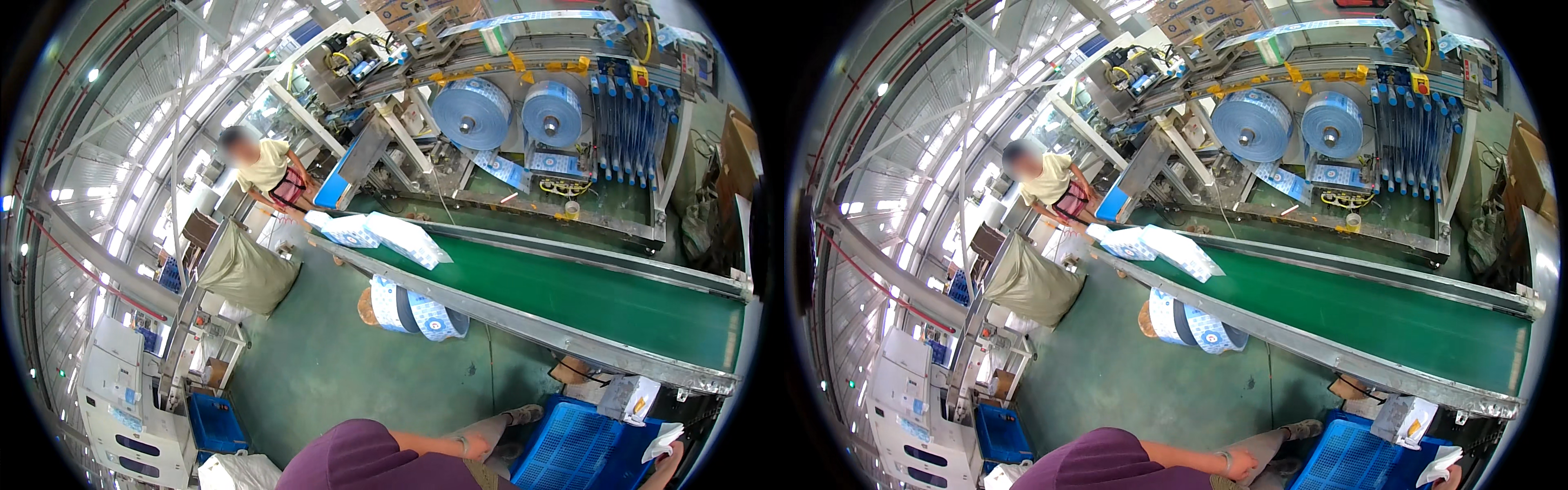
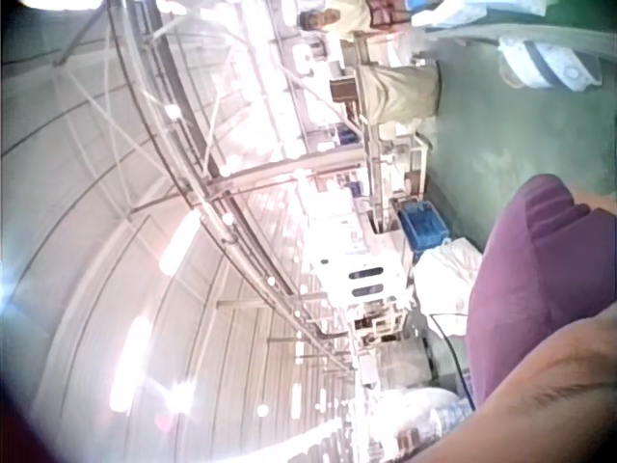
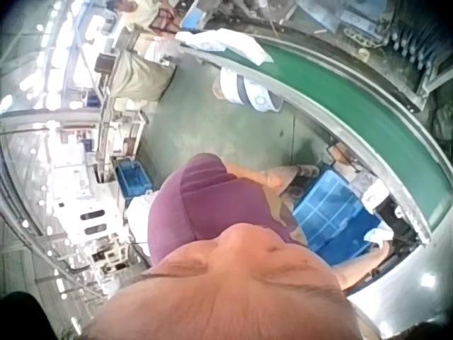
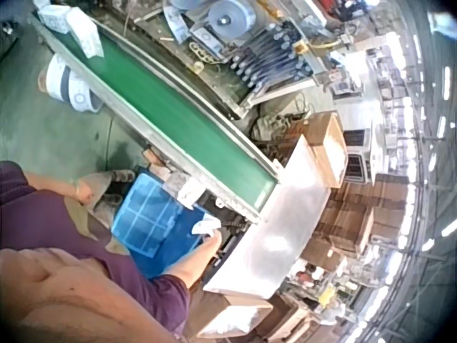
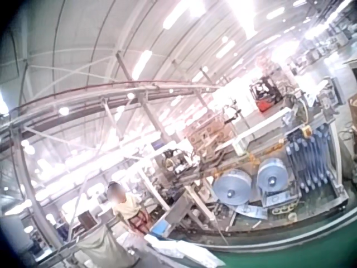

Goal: The person packs boxes with wrapped items, places them on a conveyor system, then uses a white cloth to wipe down a machine part.

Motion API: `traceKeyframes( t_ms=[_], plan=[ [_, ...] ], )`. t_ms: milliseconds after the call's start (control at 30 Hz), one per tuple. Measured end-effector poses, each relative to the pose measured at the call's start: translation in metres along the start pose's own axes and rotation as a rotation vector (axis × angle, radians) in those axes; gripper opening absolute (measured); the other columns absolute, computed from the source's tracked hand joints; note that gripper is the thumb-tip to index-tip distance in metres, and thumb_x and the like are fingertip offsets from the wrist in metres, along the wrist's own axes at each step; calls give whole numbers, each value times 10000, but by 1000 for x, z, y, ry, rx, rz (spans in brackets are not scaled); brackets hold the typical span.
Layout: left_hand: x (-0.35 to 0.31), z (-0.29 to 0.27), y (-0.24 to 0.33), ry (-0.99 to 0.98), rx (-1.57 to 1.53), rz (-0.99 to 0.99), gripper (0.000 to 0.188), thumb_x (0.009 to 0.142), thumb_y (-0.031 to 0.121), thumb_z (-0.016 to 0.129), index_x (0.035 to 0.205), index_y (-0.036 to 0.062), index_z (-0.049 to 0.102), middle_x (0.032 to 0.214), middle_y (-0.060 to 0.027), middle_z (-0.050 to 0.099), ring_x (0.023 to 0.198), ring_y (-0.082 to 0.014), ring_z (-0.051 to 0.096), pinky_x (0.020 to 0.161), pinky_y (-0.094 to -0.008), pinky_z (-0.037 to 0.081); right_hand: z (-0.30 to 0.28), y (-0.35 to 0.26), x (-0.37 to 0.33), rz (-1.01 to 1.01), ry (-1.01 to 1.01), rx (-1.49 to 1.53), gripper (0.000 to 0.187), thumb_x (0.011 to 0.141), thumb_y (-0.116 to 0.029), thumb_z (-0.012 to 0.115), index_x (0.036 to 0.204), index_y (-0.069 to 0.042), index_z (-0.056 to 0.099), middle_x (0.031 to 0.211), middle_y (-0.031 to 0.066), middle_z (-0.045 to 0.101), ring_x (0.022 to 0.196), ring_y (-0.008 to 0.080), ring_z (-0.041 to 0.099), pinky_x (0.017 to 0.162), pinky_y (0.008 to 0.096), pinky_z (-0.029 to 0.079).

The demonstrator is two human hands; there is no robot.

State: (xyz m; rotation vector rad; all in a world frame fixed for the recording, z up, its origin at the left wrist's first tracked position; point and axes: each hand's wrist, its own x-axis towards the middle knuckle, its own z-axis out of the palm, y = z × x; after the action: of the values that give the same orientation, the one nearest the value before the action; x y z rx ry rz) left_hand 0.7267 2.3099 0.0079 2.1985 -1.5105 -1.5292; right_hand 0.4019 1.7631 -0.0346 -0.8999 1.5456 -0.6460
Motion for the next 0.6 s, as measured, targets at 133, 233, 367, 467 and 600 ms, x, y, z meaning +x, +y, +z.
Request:
traceKeyframes(
  t_ms=[133, 233, 367, 467, 600],
  plan=[
    [0, -11, 11, 5, -48, -46, 273, 779, 190, 613, 1016, 54, 619, 990, -181, 636, 994, -361, 579, 883, -441, 463, -3, 5, 8, -18, 9, 10, 141, 739, -264, 593, 772, -131, 628, 723, 11, 613, 615, 143, 563, 518, 246, 434],
    [2, -15, 19, 7, -55, -62, 256, 785, 188, 606, 1000, 50, 615, 1000, -185, 629, 991, -365, 578, 881, -446, 463, -4, 8, 13, -27, 15, 26, 138, 746, -270, 591, 761, -137, 623, 710, 4, 607, 596, 132, 552, 500, 232, 422],
    [11, -7, 24, 0, -72, -6, 245, 798, 192, 605, 998, 51, 615, 1007, -185, 622, 986, -369, 575, 872, -447, 463, -5, 8, 16, -39, 17, 44, 137, 755, -279, 589, 746, -146, 617, 692, -5, 599, 571, 116, 537, 476, 213, 405],
    [17, 2, 27, 50, -89, 28, 237, 779, 200, 649, 960, 52, 609, 960, -180, 635, 975, -373, 583, 847, -463, 463, -5, 6, 19, -42, 4, 57, 139, 761, -286, 587, 735, -152, 612, 678, -11, 592, 552, 105, 526, 458, 199, 392],
    [23, 5, 33, 41, -75, 57, 247, 774, 191, 669, 956, 40, 598, 968, -187, 638, 966, -378, 588, 837, -469, 464, -7, 6, 15, -42, -13, 111, 145, 770, -294, 584, 719, -160, 606, 660, -20, 584, 526, 90, 511, 435, 180, 375]
  ],
)
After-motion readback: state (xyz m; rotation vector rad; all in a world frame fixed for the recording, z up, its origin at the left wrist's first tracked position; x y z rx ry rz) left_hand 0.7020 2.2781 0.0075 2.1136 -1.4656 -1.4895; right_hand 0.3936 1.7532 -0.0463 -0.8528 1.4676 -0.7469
